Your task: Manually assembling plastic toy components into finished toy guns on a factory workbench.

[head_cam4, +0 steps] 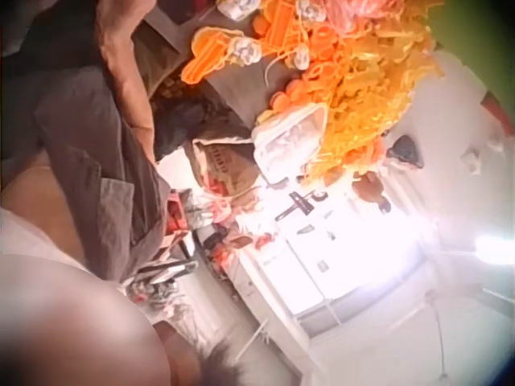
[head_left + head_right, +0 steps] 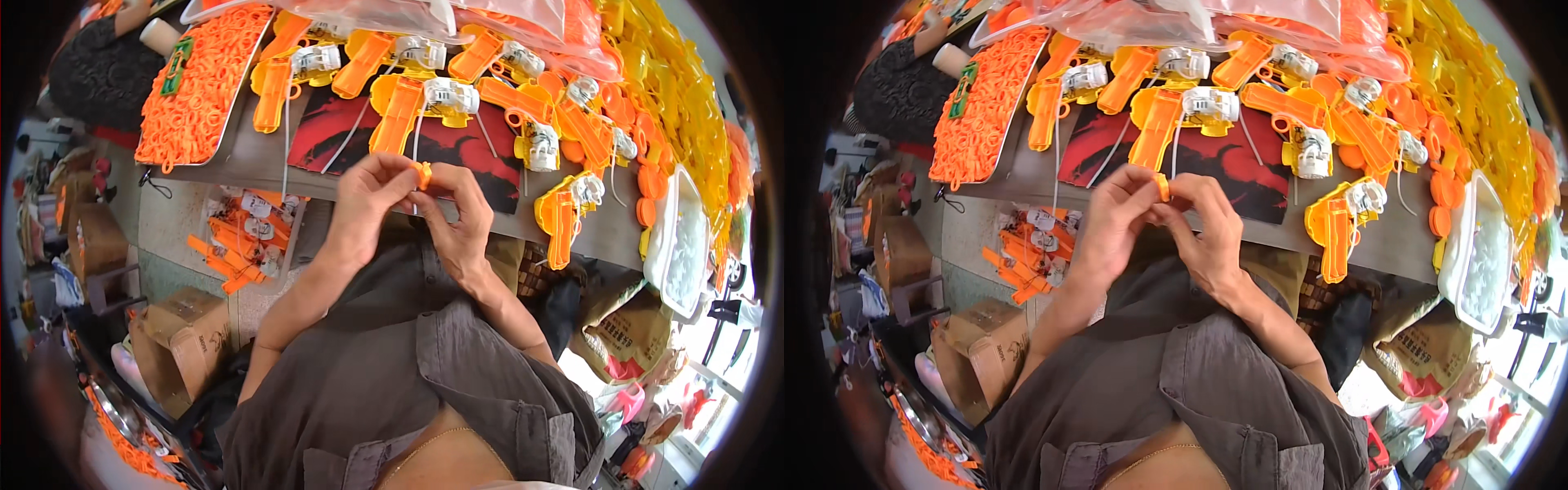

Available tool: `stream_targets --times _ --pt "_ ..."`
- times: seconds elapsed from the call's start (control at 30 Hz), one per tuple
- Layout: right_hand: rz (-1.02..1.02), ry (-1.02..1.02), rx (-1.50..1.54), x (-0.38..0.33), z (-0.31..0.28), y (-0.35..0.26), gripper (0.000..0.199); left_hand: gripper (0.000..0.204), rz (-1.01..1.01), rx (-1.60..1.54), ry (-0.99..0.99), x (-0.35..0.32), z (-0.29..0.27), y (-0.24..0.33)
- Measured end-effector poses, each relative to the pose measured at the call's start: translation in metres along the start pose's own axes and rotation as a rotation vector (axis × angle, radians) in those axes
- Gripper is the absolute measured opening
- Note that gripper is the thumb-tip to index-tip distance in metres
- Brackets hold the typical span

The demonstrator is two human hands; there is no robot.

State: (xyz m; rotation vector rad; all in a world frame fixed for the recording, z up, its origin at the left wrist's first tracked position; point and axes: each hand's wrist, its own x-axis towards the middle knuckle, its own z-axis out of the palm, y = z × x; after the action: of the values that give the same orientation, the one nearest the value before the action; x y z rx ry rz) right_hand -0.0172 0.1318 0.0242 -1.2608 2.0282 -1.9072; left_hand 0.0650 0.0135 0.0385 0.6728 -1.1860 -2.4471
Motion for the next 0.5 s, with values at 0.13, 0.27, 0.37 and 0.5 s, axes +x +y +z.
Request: stream_targets --times 0.13,0.27,0.37,0.5 --pt "-0.020 0.087 -0.112 -0.008 -0.019 0.007 0.027 0.009 -0.122 -0.191 -0.097 0.006 0.010 -0.025" --pt "-0.037 0.071 -0.147 -0.009 -0.031 0.016 0.023 0.012 -0.212 -0.177 -0.148 0.014 0.013 -0.035" --pt "-0.148 0.044 -0.228 -0.008 -0.035 0.022 0.024 0.012 -0.248 0.040 -0.176 0.018 0.014 -0.028" --pt "-0.164 0.085 -0.321 -0.006 -0.042 0.027 0.022 0.011 0.341 0.731 0.003 0.014 0.026 -0.013"
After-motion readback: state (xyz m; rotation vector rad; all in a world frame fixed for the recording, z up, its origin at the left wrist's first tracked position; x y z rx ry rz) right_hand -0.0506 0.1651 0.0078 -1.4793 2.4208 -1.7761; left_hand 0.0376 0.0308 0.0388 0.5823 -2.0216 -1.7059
